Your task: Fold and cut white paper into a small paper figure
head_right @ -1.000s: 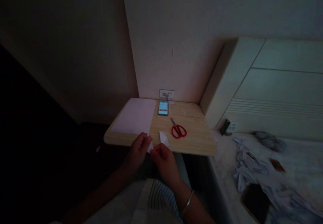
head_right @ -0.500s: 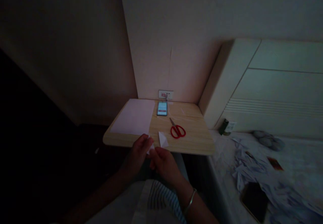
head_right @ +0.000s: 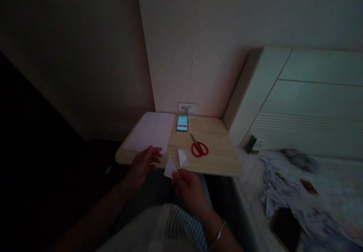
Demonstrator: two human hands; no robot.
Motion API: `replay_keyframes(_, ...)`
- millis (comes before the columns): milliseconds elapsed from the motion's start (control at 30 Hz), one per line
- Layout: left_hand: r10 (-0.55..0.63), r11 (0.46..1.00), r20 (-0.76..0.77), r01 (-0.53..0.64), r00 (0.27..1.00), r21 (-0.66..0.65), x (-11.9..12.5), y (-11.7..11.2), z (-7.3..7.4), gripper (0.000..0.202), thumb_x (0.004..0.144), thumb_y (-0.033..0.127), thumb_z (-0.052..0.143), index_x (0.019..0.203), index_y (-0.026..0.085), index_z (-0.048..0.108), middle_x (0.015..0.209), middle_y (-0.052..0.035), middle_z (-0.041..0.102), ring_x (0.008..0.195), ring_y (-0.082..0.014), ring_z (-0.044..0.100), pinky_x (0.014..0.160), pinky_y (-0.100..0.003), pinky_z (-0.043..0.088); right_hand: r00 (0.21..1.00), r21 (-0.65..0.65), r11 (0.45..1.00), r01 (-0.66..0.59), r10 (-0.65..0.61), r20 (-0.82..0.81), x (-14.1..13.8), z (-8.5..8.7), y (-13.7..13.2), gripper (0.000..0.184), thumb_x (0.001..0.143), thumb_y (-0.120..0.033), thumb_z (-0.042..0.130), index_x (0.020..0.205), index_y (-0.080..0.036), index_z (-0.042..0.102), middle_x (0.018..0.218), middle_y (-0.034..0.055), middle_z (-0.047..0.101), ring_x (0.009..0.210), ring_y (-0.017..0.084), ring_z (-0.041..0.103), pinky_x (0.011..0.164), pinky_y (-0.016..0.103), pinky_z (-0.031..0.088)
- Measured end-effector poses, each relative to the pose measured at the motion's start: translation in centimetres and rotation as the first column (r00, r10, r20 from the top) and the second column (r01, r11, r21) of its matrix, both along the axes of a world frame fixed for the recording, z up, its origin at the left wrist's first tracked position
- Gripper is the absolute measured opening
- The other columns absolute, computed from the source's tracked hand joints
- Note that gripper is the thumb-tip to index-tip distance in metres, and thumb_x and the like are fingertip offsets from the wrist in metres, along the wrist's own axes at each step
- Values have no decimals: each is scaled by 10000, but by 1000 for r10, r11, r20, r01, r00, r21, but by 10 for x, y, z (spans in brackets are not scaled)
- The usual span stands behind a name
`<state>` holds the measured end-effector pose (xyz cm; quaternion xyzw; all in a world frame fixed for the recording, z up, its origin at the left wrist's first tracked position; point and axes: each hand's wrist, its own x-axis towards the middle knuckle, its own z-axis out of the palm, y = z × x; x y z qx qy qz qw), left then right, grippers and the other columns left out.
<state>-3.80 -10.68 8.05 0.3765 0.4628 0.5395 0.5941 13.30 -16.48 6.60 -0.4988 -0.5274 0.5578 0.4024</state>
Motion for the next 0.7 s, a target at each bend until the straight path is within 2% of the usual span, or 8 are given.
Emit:
replay_keyframes(67,-213,976,-97,215,972,18,8,-13,-3,441,660,549,626,765,120,648,657,-38,621,549,-121,536,432,-196,336,999,32,999,-30,29,25,-1,3,3,453,772,-600,523,635,-171,573,443,-52,452,400,78,373,411,206,251)
replay_keyframes(100,-269,962,-146,273,952,8,13,-18,-5,416,639,532,652,697,120,640,594,-25,605,502,-111,509,426,-199,320,998,40,998,-45,43,40,-2,5,4,460,774,-603,518,629,-170,572,448,-49,457,403,80,378,411,206,255)
replay_keyframes(200,-295,954,-216,298,931,-20,23,-26,-6,369,657,482,649,560,131,596,485,-1,558,439,-91,445,422,-199,283,995,39,998,-54,50,90,-6,10,7,494,768,-629,502,599,-168,560,439,-46,450,401,79,375,406,207,251)
replay_keyframes(433,-141,990,-62,140,988,-23,32,-25,-2,331,639,431,683,554,127,583,466,31,490,423,-64,385,423,-195,257,999,-49,998,-26,28,35,-9,15,3,521,718,-667,519,534,-179,532,379,-50,418,354,72,329,382,216,205)
replay_keyframes(500,-53,998,33,54,998,-43,22,-15,-1,320,666,426,664,566,132,585,452,38,466,411,-62,383,404,-191,249,999,-76,996,-48,47,-13,-7,15,0,507,713,-658,535,541,-180,541,379,-49,429,353,72,335,382,215,201)
replay_keyframes(533,75,997,81,-72,994,-35,14,-7,0,304,657,404,676,555,135,578,421,57,416,388,-50,344,386,-185,222,998,-86,995,-57,54,-28,-6,14,-2,503,714,-650,543,537,-179,543,377,-50,425,352,70,334,382,213,197)
replay_keyframes(633,245,969,117,-246,962,-9,-18,14,5,248,646,339,691,566,138,569,403,89,355,363,-20,268,364,-163,193,998,-119,993,-27,20,-60,1,10,-6,495,720,-631,556,526,-176,543,369,-60,399,343,60,310,378,208,173)
replay_keyframes(700,227,973,114,-231,967,22,-29,19,6,234,644,327,700,588,127,590,427,71,410,389,-26,345,378,-150,250,995,-121,992,18,-29,-97,6,7,-6,492,723,-627,557,525,-177,538,361,-68,383,333,54,284,373,206,160)
